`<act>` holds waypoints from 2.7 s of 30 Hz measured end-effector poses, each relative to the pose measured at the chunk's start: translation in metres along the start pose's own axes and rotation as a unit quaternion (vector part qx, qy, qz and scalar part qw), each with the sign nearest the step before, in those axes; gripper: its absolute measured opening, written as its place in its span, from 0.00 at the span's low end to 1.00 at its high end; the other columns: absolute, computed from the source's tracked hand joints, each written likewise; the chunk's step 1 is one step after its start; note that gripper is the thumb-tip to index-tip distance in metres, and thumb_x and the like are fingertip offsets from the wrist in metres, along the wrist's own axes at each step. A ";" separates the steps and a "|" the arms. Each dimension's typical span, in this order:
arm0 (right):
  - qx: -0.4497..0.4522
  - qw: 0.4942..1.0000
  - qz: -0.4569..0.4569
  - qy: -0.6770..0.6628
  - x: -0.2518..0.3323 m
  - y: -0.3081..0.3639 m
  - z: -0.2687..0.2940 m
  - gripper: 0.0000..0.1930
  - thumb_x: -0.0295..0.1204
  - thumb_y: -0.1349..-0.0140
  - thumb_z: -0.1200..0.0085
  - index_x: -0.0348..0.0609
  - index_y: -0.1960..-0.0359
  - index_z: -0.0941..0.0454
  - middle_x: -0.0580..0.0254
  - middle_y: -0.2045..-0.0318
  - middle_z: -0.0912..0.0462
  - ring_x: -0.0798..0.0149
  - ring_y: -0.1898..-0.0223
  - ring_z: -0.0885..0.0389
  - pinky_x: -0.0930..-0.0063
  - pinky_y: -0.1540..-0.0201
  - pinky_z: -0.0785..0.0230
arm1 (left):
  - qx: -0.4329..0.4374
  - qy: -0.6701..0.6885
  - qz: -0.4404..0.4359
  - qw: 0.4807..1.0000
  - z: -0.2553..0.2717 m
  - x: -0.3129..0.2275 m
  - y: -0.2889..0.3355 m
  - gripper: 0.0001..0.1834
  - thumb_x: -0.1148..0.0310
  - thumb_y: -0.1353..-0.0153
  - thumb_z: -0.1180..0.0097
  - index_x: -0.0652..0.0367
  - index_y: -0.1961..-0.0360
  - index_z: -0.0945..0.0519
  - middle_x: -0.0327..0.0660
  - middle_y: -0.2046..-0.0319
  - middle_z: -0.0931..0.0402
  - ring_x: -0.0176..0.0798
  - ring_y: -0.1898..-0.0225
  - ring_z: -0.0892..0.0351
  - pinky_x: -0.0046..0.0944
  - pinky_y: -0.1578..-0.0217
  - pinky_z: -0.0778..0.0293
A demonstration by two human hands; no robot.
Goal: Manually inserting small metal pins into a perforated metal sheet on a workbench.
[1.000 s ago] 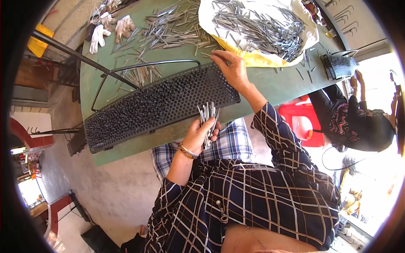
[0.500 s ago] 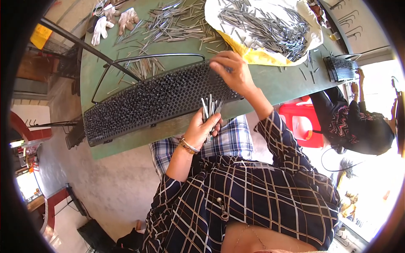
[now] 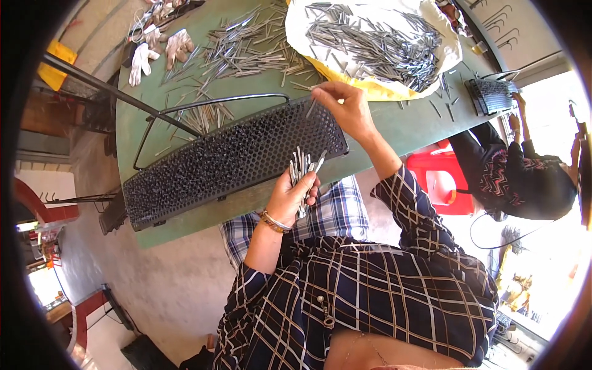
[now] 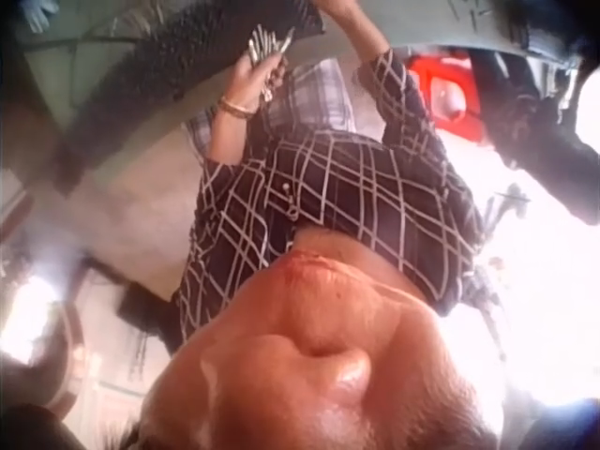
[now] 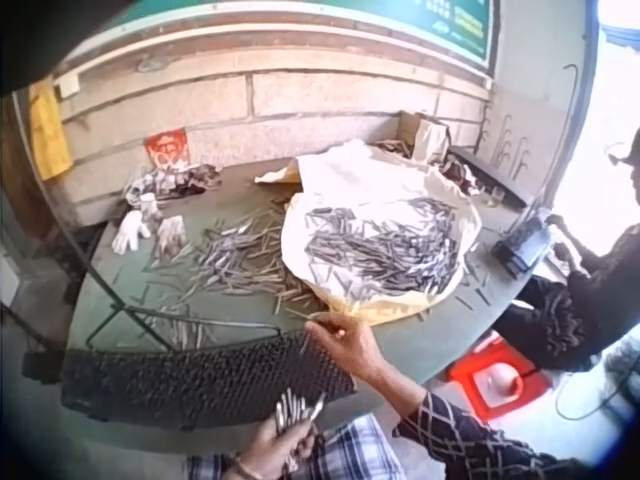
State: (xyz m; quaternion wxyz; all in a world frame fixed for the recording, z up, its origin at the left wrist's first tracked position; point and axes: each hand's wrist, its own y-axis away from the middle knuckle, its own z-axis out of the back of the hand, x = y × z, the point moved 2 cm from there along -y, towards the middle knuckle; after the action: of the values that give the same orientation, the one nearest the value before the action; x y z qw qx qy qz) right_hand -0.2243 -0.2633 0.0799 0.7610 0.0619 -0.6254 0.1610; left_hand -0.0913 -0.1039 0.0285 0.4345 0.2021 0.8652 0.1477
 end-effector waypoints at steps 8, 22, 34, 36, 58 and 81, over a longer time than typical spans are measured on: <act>-0.114 0.962 0.136 0.206 -0.025 -0.015 -0.001 0.09 0.30 0.45 0.41 0.38 0.65 0.18 0.56 0.72 0.18 0.64 0.69 0.21 0.73 0.63 0.31 | -0.023 0.006 0.049 0.999 0.006 0.008 0.007 0.10 0.66 0.39 0.44 0.61 0.63 0.25 0.38 0.70 0.24 0.29 0.71 0.25 0.28 0.75 0.27; -0.067 0.906 0.238 0.345 -0.031 -0.011 -0.013 0.08 0.31 0.49 0.39 0.41 0.70 0.18 0.60 0.69 0.19 0.54 0.63 0.23 0.64 0.55 0.34 | -0.020 0.038 -0.004 0.999 0.001 0.008 0.008 0.13 0.62 0.40 0.43 0.62 0.63 0.25 0.37 0.74 0.25 0.31 0.76 0.24 0.28 0.76 0.26; 0.154 0.968 -0.179 -0.089 -0.006 0.045 -0.014 0.15 0.33 0.42 0.40 0.32 0.62 0.20 0.64 0.72 0.18 0.76 0.69 0.25 0.81 0.67 0.32 | -0.020 0.062 -0.061 0.996 -0.002 -0.003 0.004 0.12 0.68 0.40 0.43 0.61 0.58 0.28 0.39 0.65 0.25 0.30 0.68 0.26 0.30 0.71 0.26; 0.136 0.966 -0.179 -0.125 -0.007 0.038 -0.007 0.15 0.33 0.43 0.40 0.32 0.60 0.21 0.64 0.71 0.18 0.76 0.69 0.24 0.81 0.66 0.31 | -0.038 0.044 -0.045 0.997 -0.001 0.000 0.004 0.12 0.67 0.41 0.43 0.60 0.59 0.27 0.39 0.67 0.25 0.30 0.71 0.26 0.30 0.72 0.26; -0.090 0.877 0.320 0.347 -0.037 -0.008 -0.001 0.07 0.27 0.46 0.42 0.38 0.66 0.20 0.58 0.71 0.20 0.56 0.72 0.23 0.68 0.66 0.30 | -0.041 0.068 0.020 0.997 0.003 0.015 0.007 0.11 0.65 0.41 0.42 0.60 0.61 0.24 0.37 0.70 0.23 0.31 0.73 0.22 0.30 0.75 0.26; -0.119 0.989 0.022 0.088 -0.017 0.008 0.013 0.13 0.30 0.43 0.41 0.36 0.59 0.20 0.63 0.73 0.18 0.77 0.72 0.24 0.81 0.68 0.31 | -0.056 0.080 -0.022 0.995 -0.003 0.011 0.003 0.11 0.67 0.40 0.43 0.62 0.59 0.25 0.38 0.69 0.25 0.32 0.68 0.24 0.31 0.70 0.25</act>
State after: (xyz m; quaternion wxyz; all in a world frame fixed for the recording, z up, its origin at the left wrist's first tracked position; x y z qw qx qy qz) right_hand -0.2413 -0.2624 0.0656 0.8111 -0.0571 -0.5721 0.1074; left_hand -0.0994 -0.0960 0.0242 0.3779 0.1462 0.8916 0.2023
